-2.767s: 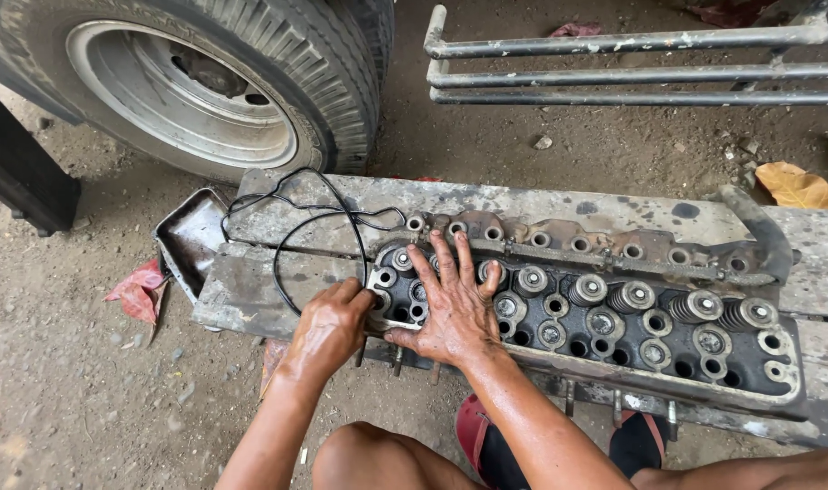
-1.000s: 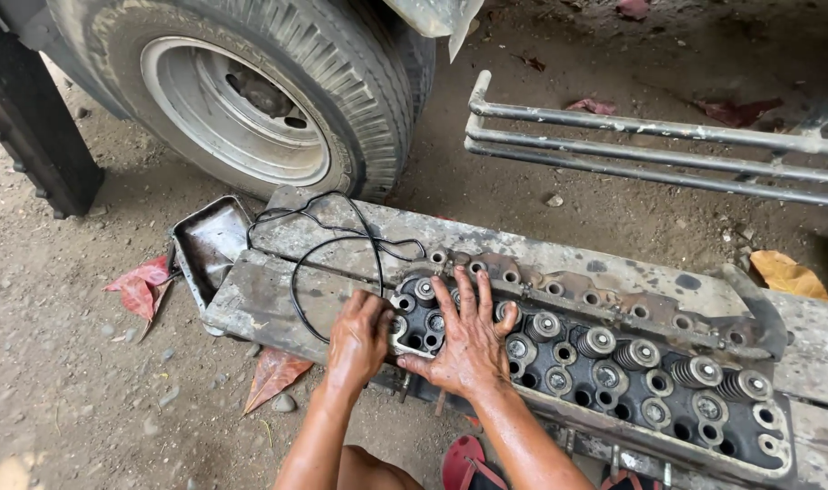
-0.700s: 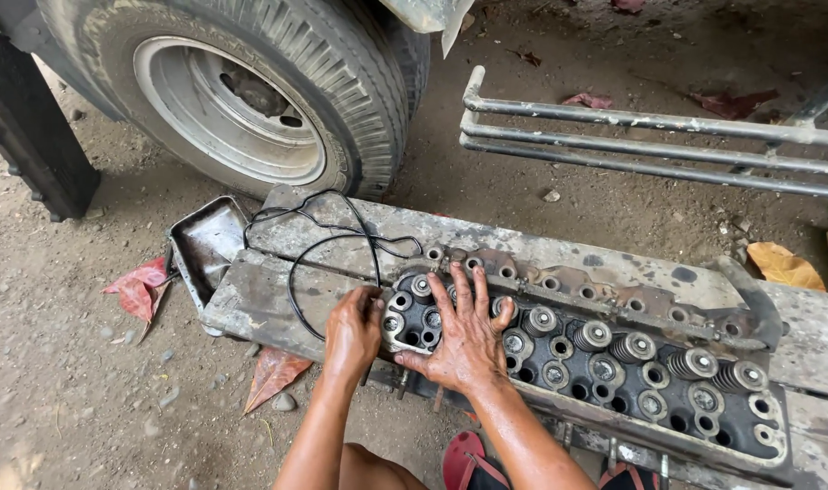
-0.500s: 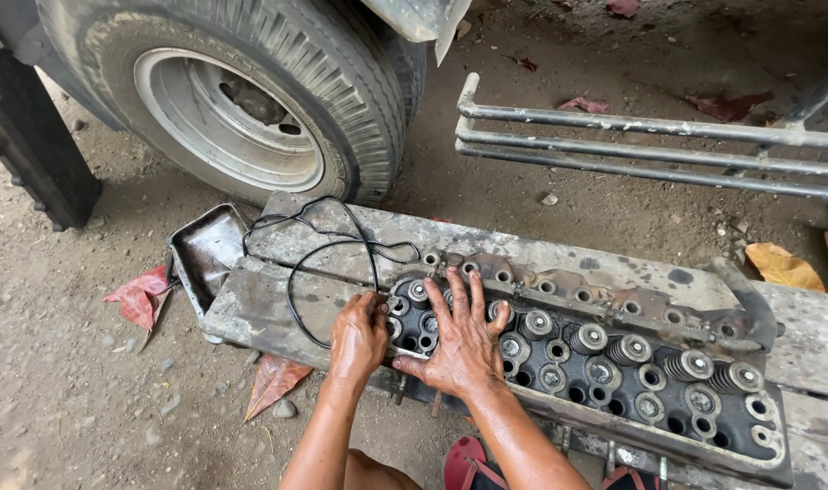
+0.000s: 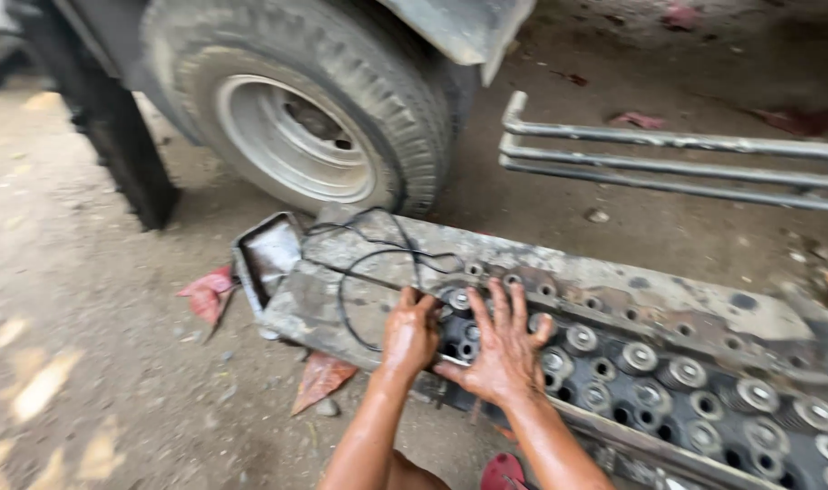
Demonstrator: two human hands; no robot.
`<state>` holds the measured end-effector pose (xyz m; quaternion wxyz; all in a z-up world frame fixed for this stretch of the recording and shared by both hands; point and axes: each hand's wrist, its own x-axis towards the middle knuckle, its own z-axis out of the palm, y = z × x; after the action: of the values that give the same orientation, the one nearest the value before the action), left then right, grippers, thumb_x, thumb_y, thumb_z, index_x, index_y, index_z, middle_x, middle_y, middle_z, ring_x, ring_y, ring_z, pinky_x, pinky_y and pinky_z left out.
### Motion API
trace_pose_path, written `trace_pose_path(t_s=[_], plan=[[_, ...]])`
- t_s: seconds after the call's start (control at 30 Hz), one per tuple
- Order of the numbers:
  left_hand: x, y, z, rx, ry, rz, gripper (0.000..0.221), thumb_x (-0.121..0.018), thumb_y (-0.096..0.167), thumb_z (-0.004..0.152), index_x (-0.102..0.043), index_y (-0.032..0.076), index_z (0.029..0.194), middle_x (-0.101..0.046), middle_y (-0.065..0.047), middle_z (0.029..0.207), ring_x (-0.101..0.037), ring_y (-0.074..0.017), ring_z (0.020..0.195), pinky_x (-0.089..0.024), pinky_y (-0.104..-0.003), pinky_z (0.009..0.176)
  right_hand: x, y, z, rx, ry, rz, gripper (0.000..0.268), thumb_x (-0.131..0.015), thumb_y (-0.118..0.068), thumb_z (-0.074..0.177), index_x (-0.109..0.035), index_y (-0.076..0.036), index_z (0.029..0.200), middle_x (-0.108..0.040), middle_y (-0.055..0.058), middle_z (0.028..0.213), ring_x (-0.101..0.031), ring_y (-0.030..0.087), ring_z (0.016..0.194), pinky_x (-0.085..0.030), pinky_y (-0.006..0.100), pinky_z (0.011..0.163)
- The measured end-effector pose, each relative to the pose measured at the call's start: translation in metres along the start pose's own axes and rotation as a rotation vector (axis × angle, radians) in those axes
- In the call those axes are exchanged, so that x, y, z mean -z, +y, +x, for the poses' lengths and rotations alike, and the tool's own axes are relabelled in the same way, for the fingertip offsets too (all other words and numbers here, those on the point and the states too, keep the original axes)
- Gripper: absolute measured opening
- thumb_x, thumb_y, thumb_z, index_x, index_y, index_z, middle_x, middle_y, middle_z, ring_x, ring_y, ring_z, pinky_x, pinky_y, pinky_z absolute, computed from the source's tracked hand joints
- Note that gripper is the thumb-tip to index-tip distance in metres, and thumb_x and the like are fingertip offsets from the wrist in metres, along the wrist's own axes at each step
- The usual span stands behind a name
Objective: Inspecting and manipulating valve assemblies on a cylinder head
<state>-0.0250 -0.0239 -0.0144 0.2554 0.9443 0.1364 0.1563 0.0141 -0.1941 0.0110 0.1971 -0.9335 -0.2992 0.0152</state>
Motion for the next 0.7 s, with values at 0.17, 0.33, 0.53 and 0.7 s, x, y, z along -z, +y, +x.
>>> trace_pose_path(t_s=[0.17,0.33,0.53,0.7], plan=[[-0.008,-0.001,-0.001,-0.028,0.142,0.022,0.026,-0.062,-0.002,0.075,-0.07,0.008,0.099,-0.058,-0.019,0.098,-0.063,-0.0415,0.071,-0.054,-0.053,0.064,-0.046,0.023,0.01,0.035,0.094,-0.047,0.138,-0.086,-0.084,0.046,-0.03,-0.028,0.159,-0.01,0.014,0.17,-0.001,0.042,0.156,-0.013,0.083,0.1],[-0.014,-0.005,0.002,-0.054,0.157,0.014,0.026,-0.057,-0.006,0.074,-0.066,0.003,0.097,-0.056,-0.023,0.104,-0.064,-0.0434,0.08,-0.055,-0.053,0.071,-0.049,0.025,0.01,0.028,0.116,-0.06,0.139,-0.081,-0.091,0.046,-0.031,-0.027,0.159,-0.013,0.015,0.17,-0.003,0.041,0.156,-0.013,0.081,0.1],[-0.005,-0.002,0.001,-0.099,0.052,-0.062,0.044,-0.055,-0.011,0.074,-0.071,0.008,0.11,-0.055,-0.02,0.098,-0.064,-0.0372,0.072,-0.058,-0.049,0.066,-0.049,0.026,0.012,0.026,0.119,-0.047,0.138,-0.088,-0.084,0.045,-0.032,-0.028,0.158,-0.013,0.014,0.17,-0.004,0.04,0.156,-0.015,0.08,0.1],[0.006,0.003,-0.001,-0.188,0.069,-0.09,0.034,-0.056,-0.013,0.071,-0.072,0.003,0.097,-0.056,-0.019,0.092,-0.063,-0.0346,0.067,-0.058,-0.047,0.063,-0.052,0.028,0.013,-0.006,0.097,-0.085,0.135,-0.084,-0.087,0.046,-0.032,-0.031,0.157,-0.014,0.011,0.17,-0.006,0.042,0.156,-0.014,0.078,0.102]])
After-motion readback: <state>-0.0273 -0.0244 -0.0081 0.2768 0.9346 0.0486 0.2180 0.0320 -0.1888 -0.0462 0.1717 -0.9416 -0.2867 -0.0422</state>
